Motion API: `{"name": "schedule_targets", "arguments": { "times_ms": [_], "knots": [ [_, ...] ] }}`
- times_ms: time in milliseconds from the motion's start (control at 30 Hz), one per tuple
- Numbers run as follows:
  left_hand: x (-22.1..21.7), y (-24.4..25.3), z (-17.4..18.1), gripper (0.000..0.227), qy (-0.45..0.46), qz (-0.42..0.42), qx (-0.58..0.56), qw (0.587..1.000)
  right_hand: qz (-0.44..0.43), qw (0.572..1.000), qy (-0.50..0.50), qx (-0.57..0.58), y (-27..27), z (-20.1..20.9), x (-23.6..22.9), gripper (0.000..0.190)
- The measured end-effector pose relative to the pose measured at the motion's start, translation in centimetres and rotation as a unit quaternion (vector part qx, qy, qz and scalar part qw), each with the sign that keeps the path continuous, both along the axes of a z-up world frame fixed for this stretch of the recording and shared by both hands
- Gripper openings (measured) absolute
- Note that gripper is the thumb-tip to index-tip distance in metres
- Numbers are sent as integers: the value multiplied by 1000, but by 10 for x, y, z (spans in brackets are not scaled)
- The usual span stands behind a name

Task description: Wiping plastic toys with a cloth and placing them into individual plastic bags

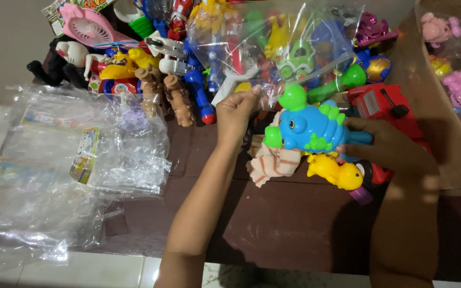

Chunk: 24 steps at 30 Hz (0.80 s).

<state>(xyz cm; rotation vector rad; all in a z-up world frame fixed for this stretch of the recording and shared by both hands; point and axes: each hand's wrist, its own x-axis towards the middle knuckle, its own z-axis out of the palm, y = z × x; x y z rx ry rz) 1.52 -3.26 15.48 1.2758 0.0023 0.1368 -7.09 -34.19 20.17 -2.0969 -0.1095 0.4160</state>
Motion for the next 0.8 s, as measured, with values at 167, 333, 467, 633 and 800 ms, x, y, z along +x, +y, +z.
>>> {"name": "schedule_targets", "arguments": {
  "times_ms": [167,333,467,633,800],
  "knots": [
    [-3,2,6,36,-23,27,41,999,-15,1000,10,20,0,-2,1,42],
    [0,4,1,55,-45,35,62,996,-28,1000,3,-1,4,6,-3,40],
    [1,4,2,43,-40,30,63,997,-21,998,50,-29,16,25,-10,54],
    [-3,4,11,55,-129,3,131,983,-46,999,-9,-9,10,14,-6,51],
    [-3,7,7,56,-36,-68,128,989,-54,998,27,7,8,18,-8,46]
  ]
}}
